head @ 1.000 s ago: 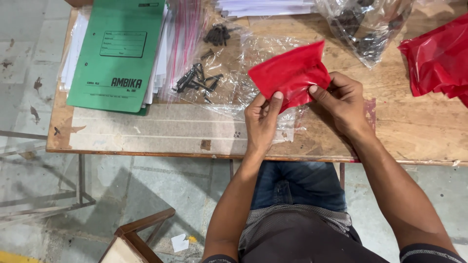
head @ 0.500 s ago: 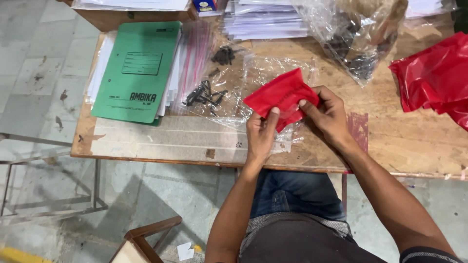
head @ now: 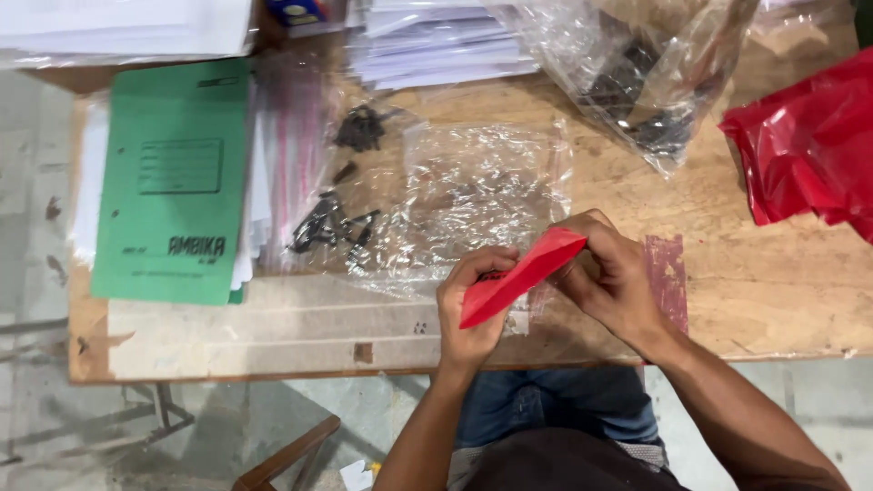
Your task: Packing hardware components and instruction manuals into plastic bags at a workbench.
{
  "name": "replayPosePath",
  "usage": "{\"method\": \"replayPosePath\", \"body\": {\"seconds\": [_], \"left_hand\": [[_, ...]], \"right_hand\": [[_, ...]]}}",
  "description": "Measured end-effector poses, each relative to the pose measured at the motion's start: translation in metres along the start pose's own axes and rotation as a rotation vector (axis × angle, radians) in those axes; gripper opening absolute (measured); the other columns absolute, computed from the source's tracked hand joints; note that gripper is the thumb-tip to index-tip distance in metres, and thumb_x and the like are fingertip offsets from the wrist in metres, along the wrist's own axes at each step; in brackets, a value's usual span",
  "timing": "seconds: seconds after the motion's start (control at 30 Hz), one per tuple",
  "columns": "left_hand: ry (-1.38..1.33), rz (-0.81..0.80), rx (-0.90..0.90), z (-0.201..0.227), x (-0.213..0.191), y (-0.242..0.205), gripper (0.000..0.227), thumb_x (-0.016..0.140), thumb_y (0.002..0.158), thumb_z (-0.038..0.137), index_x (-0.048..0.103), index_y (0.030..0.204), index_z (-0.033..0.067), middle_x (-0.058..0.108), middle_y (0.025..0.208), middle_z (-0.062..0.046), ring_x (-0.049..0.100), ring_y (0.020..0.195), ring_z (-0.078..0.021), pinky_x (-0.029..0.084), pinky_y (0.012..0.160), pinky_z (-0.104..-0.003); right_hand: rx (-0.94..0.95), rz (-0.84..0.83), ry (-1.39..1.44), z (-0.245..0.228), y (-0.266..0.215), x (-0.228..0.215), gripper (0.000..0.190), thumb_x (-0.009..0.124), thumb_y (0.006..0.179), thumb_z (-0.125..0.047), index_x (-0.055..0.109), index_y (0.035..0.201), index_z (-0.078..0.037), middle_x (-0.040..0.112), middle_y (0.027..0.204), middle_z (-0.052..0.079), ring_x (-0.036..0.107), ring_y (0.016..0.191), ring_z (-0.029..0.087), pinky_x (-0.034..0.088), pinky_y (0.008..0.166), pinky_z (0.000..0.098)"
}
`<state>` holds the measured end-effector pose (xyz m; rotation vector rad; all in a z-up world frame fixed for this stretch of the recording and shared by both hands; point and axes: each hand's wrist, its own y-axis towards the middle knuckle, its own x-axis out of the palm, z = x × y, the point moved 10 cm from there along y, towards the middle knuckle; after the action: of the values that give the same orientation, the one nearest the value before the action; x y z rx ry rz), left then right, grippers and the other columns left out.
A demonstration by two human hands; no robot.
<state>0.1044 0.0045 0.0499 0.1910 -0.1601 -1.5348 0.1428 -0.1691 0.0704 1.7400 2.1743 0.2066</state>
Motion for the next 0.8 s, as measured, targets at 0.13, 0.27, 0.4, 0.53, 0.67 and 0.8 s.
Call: {"method": "replayPosePath", "body": {"seconds": [0.13,0.27,0.4,0.53,0.67,0.8], "left_hand": [[0.061,-0.012,0.004,0.009,0.008,0.007,0.023,0.069,0.093,-0.003,0.065,0.116,-0.0020,0.068,0.125,-0.015,0.069,0.115,-0.0198,0.056,0.100,-0.031],[-0.077,-0.032,-0.215,-0.036,0.013,-0.006,0.024,0.073,0.094,-0.001,0.068,0.118,-0.0026,0.070,0.115,-0.012,0.066,0.097,-0.0154,0.053,0.088,-0.029],[0.061,-0.065,-0.124,-0.024,0.013,-0.006,0.024,0.071,0.098,0.002,0.070,0.121,-0.0037,0.073,0.114,-0.011,0.067,0.101,-0.0145,0.054,0.091,-0.029],[-0.011,-0.004,-0.148,-0.023,0.016,-0.007,0.023,0.069,0.097,0.002,0.067,0.120,-0.0024,0.072,0.115,-0.008,0.067,0.103,-0.0143,0.053,0.093,-0.029],[0.066,0.003,-0.088,-0.014,0.016,-0.005,0.022,0.070,0.098,0.002,0.069,0.119,-0.0015,0.075,0.108,-0.007,0.068,0.098,-0.0132,0.054,0.088,-0.028],[0.066,0.064,-0.091,-0.019,0.010,-0.009,0.023,0.073,0.097,0.002,0.069,0.119,-0.0014,0.074,0.107,-0.008,0.068,0.096,-0.0121,0.055,0.087,-0.026]], "right_hand": [[-0.102,0.010,-0.054,-0.008,0.009,-0.009,0.025,0.062,0.093,0.008,0.063,0.116,-0.001,0.068,0.109,0.010,0.065,0.104,0.018,0.054,0.091,0.0290],[-0.078,0.091,-0.033,0.013,0.005,-0.024,0.025,0.063,0.091,0.008,0.063,0.114,-0.001,0.065,0.103,0.010,0.063,0.097,0.018,0.052,0.084,0.0301],[0.145,0.126,0.132,0.033,-0.001,-0.023,0.021,0.064,0.094,0.008,0.062,0.113,0.000,0.067,0.102,0.009,0.067,0.087,0.015,0.055,0.069,0.0277],[-0.181,0.079,0.112,0.003,0.003,-0.024,0.027,0.070,0.092,0.005,0.058,0.117,0.002,0.064,0.108,0.011,0.065,0.097,0.017,0.055,0.079,0.0293],[-0.041,0.026,0.086,0.027,-0.006,-0.011,0.019,0.071,0.096,0.007,0.062,0.111,0.000,0.065,0.102,0.009,0.067,0.088,0.014,0.055,0.071,0.0267],[0.000,0.089,0.142,0.029,-0.009,-0.015,0.019,0.072,0.095,0.005,0.063,0.111,0.000,0.065,0.100,0.008,0.069,0.087,0.014,0.058,0.072,0.0273]]}}
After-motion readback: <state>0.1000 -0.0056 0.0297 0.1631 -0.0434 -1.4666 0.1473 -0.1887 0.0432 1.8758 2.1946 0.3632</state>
